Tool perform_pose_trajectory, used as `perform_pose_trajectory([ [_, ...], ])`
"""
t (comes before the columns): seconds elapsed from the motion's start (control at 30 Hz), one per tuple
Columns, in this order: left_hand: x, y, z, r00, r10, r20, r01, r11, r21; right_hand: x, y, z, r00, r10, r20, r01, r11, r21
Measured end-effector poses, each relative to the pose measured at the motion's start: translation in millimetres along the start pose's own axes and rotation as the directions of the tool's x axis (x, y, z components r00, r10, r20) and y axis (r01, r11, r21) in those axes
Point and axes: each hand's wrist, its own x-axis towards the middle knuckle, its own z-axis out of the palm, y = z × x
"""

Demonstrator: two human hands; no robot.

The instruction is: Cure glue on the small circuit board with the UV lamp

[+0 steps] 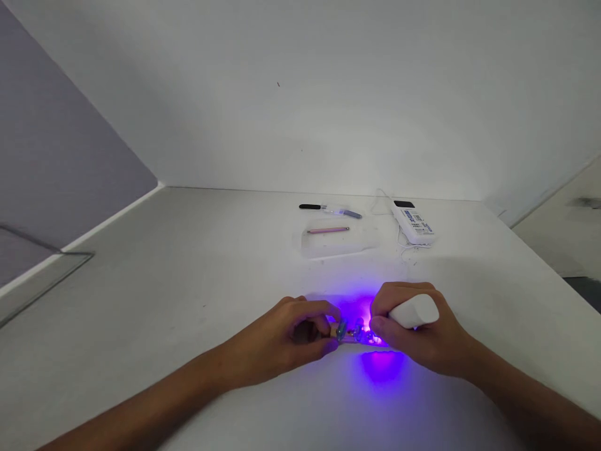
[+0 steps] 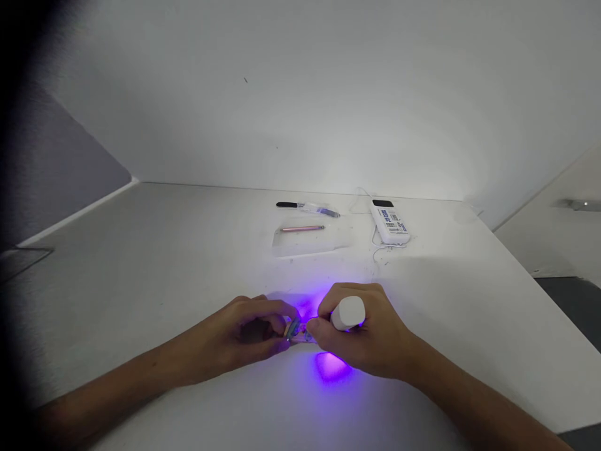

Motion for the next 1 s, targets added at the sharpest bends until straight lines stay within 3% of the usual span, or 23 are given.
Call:
perform_pose_trajectory([
  [0.73,0.9,-0.1,-0.6,1.000,-0.014,0.015,0.014,1.000,0.021,0.3,-1.7,0.4,1.000,-0.009,-0.024,0.009,1.000,-0.015],
  [1.0,0.2,-1.3,-0.2,1.000,-0.012,0.009,0.012,1.000,0.016,0.7,-0.2,-0.7,0.998,0.048,-0.039,-0.045,0.996,0.071],
])
